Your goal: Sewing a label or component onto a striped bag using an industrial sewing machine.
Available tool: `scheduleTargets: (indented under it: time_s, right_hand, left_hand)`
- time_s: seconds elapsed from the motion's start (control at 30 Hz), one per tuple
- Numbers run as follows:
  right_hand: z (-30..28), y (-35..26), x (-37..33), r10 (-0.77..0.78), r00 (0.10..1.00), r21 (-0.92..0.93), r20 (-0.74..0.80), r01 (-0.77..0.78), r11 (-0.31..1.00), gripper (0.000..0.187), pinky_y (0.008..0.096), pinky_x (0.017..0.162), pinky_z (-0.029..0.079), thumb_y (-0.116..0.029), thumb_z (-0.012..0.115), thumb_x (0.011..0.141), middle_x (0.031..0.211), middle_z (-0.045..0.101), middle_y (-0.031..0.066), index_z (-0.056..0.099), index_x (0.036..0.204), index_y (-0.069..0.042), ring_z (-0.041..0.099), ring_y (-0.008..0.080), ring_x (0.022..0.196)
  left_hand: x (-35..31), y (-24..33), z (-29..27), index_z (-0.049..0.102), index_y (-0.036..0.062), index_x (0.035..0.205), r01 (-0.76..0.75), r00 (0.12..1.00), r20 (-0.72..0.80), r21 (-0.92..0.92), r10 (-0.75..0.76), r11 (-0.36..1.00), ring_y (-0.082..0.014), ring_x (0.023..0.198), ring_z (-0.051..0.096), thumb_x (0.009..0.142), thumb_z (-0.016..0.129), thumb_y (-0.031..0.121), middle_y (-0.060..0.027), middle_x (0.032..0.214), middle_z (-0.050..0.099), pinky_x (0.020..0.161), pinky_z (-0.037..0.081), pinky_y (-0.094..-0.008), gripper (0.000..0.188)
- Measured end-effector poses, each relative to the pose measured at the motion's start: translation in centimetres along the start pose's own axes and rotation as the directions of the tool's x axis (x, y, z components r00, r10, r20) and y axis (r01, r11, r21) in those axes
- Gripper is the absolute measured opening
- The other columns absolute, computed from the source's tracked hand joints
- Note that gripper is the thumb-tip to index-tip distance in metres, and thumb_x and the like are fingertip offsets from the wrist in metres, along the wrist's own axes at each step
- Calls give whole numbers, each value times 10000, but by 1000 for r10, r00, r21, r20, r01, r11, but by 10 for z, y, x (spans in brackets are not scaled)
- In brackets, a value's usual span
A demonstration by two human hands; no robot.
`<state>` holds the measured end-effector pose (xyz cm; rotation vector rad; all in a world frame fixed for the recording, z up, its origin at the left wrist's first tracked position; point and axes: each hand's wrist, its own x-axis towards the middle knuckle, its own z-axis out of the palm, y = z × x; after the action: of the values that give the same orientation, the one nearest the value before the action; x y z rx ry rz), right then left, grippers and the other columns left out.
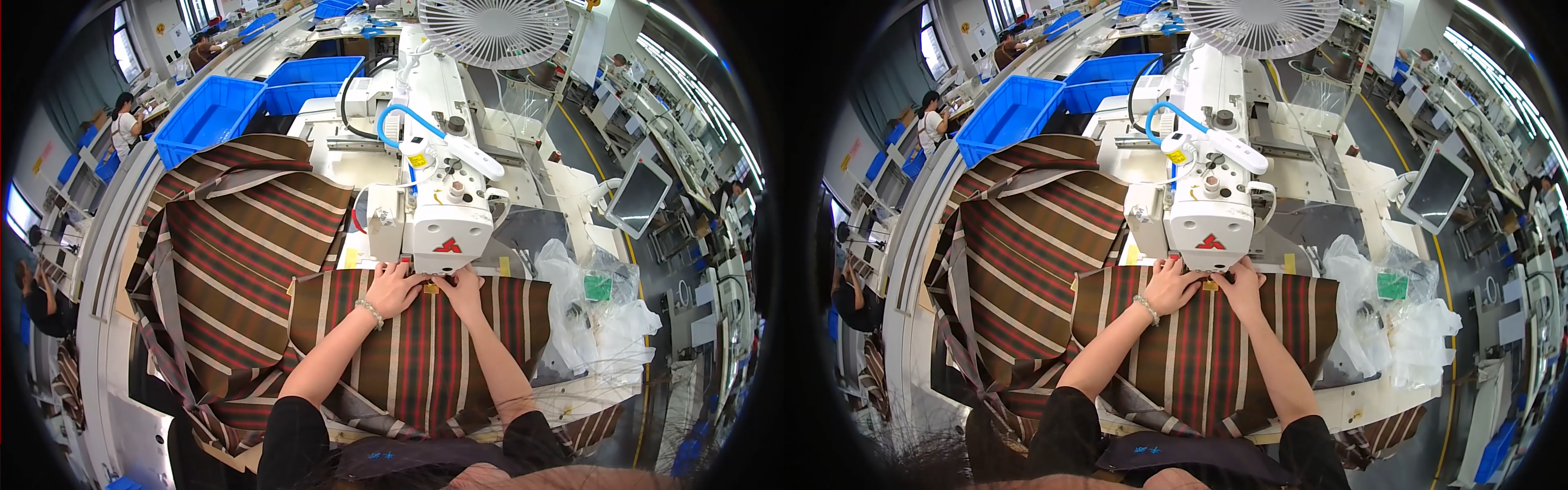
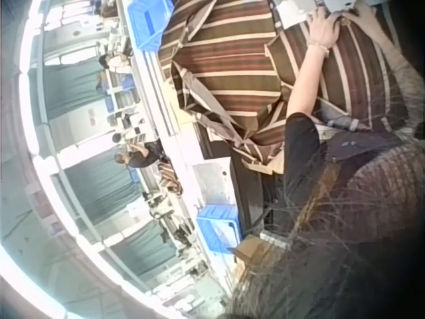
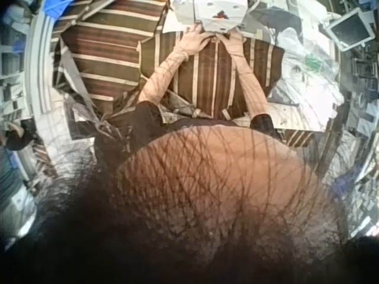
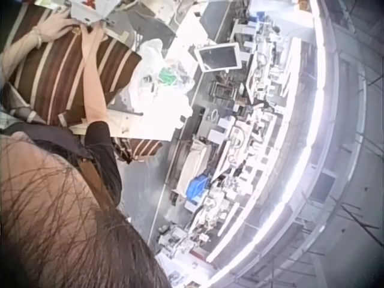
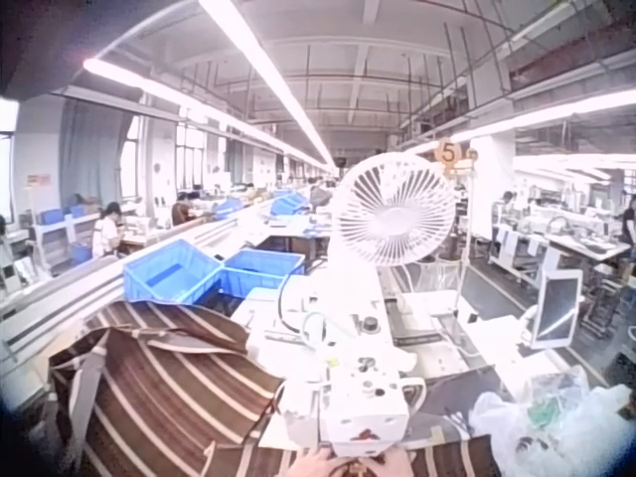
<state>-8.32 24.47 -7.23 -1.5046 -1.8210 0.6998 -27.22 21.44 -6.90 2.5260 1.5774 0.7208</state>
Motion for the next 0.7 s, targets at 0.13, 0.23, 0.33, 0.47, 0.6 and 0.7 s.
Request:
scheduleTargets:
  time_s: [0.13, 0.23, 0.33, 0.47, 0.6, 0.7]
  right_hand:
    - [-4, 2, -13, -324, 945, -123, -52, 315, 941, 171, 351, 769, 265, -205, 735, 732, 827, 555, -3, 697, 878, -124, 534, 155, 781]
    - [-7, 0, -18, -476, 877, -277, -69, 441, 854, 163, 348, 763, 262, -210, 734, 727, 814, 568, -19, 710, 877, -152, 533, 140, 779]
    - [-4, 0, -17, -510, 858, -319, -59, 468, 824, 154, 352, 756, 258, -206, 729, 729, 819, 574, -29, 711, 878, -170, 536, 131, 799]
    - [-3, 2, -16, -501, 863, -310, -69, 459, 833, 146, 356, 747, 253, -189, 724, 734, 840, 592, -30, 708, 877, -164, 546, 136, 810]
    - [-4, 2, -13, -485, 873, -291, -58, 450, 844, 126, 356, 744, 252, -179, 718, 740, 847, 607, -23, 705, 863, -150, 554, 147, 812]
    - [-3, 4, -11, -494, 866, -259, -79, 460, 849, 70, 370, 732, 260, -189, 684, 769, 796, 588, -15, 690, 824, -145, 545, 163, 790]
  left_hand:
    - [0, 1, -1, 615, 264, 1140, 8, 1000, -16, 21, -7, 1000, -257, 978, 491, 860, 562, 261, -62, 1015, 537, 871, 328, -404, 286]
    - [1, 3, -2, 620, 261, 1131, 16, 1000, -1, 22, -16, 1000, -256, 954, 501, 858, 562, 259, -66, 1008, 540, 867, 332, -401, 279]
    - [1, 2, -1, 623, 255, 1123, 21, 1000, 9, 27, -22, 999, -257, 935, 509, 857, 562, 258, -71, 998, 543, 865, 333, -401, 273]
    - [1, 3, -1, 626, 249, 1118, 35, 999, 22, 8, -35, 999, -257, 935, 512, 856, 561, 256, -71, 994, 546, 865, 332, -401, 270]
    - [0, 1, 0, 625, 244, 1120, 33, 999, 3, -1, -33, 999, -262, 981, 497, 855, 564, 260, -78, 1007, 548, 884, 322, -407, 272]
    - [0, -1, 1, 632, 211, 1107, 53, 999, 12, -51, -53, 997, -272, 1039, 469, 856, 564, 267, -89, 1035, 553, 910, 306, -414, 266]
